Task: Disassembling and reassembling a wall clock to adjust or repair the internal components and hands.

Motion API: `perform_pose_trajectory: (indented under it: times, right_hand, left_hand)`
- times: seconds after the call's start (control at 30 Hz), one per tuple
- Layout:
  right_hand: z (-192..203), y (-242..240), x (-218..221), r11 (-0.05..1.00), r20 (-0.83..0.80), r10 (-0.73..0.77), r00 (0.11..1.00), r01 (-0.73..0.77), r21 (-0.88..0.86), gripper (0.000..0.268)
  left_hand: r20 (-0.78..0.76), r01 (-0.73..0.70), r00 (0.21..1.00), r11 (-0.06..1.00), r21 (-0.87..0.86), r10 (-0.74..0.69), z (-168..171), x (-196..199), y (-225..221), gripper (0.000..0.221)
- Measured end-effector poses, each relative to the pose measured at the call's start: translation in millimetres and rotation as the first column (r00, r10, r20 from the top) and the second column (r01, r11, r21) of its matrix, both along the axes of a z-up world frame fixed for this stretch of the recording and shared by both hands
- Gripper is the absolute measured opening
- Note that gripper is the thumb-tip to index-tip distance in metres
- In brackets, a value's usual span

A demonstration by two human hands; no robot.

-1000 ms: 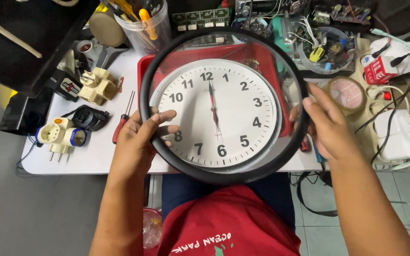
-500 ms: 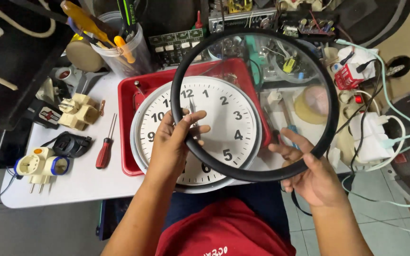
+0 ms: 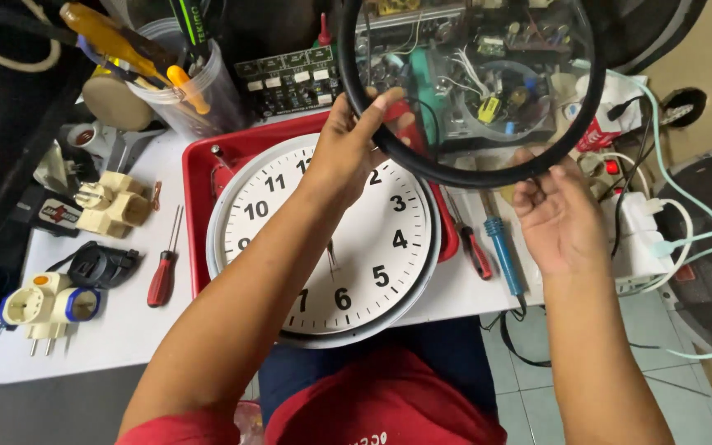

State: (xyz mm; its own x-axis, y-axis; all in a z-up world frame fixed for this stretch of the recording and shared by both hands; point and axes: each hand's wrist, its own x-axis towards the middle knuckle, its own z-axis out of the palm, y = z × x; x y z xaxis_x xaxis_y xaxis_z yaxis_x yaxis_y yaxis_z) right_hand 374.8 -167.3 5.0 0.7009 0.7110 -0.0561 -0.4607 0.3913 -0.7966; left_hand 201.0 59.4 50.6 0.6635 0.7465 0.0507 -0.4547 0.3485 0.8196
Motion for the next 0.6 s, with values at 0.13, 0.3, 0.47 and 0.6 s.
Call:
perform_pose_trajectory:
  times: [0.13,0.3,0.47,0.6]
  right_hand:
    - [10,16,4,0.983,-0.115,-0.180,0.977,0.175,-0.058,0.011]
    - [-1,28,17,0.975,-0.080,-0.214,0.973,0.208,-0.083,0.006]
    - [-6,31,16,0.980,-0.029,-0.170,0.985,0.166,-0.110,0.011]
    - [-13,31,20,0.982,-0.058,-0.168,0.984,0.163,-0.093,0.008]
  left_hand:
    - [-0.025,0.065,0.997,0.985,-0.159,-0.070,-17,32,24,0.027]
    - [0.014,0.097,0.995,0.979,-0.181,-0.096,-42,57,46,0.021]
    - [0.049,0.160,0.987,0.973,-0.169,-0.154,-57,64,59,0.018]
    - [-0.018,0.129,0.991,0.970,-0.208,-0.136,-52,61,60,0.021]
